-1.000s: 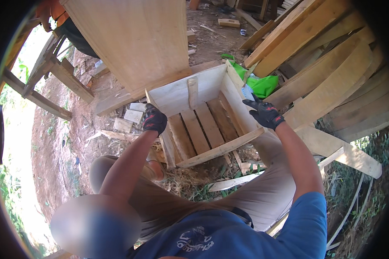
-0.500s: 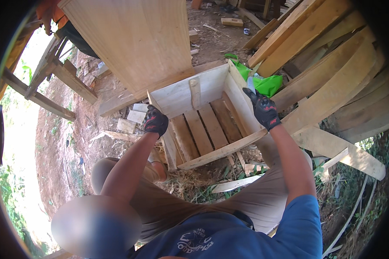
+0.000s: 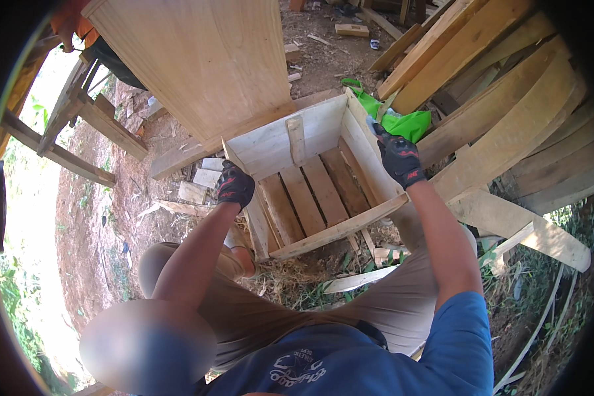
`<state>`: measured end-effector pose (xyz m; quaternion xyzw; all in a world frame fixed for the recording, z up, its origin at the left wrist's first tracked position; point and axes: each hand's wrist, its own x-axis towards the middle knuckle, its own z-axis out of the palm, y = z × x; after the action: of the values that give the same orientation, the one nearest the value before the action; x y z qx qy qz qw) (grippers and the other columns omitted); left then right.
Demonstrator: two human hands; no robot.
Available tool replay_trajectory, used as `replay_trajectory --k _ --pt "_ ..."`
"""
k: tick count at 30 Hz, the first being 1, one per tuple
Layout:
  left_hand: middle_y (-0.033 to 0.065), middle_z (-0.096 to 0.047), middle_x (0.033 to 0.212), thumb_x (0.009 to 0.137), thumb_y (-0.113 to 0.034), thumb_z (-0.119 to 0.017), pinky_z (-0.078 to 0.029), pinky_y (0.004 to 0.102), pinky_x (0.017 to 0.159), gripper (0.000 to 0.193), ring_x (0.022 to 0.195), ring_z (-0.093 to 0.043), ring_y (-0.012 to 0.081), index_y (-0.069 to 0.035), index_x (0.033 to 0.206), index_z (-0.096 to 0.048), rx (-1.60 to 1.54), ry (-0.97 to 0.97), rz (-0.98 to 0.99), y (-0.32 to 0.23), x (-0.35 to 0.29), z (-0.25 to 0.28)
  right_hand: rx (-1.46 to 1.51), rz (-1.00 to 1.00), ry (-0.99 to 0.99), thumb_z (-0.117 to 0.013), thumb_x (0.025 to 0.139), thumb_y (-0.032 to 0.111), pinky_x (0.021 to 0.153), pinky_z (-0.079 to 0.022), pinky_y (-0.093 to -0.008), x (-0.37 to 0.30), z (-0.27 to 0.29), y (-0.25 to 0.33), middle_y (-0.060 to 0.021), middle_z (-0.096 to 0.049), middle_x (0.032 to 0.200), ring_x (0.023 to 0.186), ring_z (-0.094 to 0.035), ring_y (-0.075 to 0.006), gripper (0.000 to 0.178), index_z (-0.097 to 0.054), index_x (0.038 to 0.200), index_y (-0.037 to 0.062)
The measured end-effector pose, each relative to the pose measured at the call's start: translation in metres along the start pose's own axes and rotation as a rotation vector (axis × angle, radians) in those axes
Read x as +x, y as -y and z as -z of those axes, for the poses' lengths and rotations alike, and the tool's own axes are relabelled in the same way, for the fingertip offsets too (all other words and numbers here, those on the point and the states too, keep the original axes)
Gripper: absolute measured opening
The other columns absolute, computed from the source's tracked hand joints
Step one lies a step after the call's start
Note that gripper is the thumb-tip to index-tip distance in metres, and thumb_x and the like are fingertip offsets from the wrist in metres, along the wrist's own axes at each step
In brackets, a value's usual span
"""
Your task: The person sands the interior and edges of a wooden crate using sandpaper.
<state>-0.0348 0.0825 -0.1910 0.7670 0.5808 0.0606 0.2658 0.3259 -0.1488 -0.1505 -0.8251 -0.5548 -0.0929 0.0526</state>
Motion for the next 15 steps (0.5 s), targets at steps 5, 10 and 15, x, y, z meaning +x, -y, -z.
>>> replay_trajectory --k 5,10,15 --pt "0.0316 -0.066 0.120 0.086 -0.019 -0.065 -0.055 0.0503 0.095 0.052 0.113 -0.067 0.0449 0.006 0.126 -0.044 -0.011 0.003 -0.004 -0.006 0.000 0.001 -0.110 0.104 -0.052 -0.051 0.103 0.021 0.083 -0.055 -0.0498 -0.007 -0.001 -0.005 -0.0176 -0.072 0.110 0.095 -0.069 -0.0360 0.043 -0.057 0.144 0.0122" --pt "0.0329 -0.065 0.121 0.087 -0.017 -0.059 -0.053 0.0518 0.099 0.053 0.115 -0.065 0.0479 0.010 0.129 -0.042 -0.009 0.011 -0.002 -0.004 0.005 0.002 -0.180 0.181 0.046 -0.053 0.100 0.019 0.087 -0.054 -0.0455 -0.053 0.010 -0.016 -0.0161 -0.069 0.126 0.101 -0.069 -0.0318 0.049 -0.053 0.148 0.0127" --pt "0.0292 -0.069 0.115 0.086 -0.019 -0.062 -0.055 0.0497 0.095 0.053 0.110 -0.069 0.0435 0.005 0.128 -0.040 0.004 -0.020 -0.048 0.012 0.023 -0.017 -0.273 0.227 0.119 -0.055 0.098 0.018 0.091 -0.054 -0.0437 -0.090 0.032 -0.017 -0.0185 -0.064 0.138 0.104 -0.069 -0.0301 0.053 -0.051 0.150 0.0095"
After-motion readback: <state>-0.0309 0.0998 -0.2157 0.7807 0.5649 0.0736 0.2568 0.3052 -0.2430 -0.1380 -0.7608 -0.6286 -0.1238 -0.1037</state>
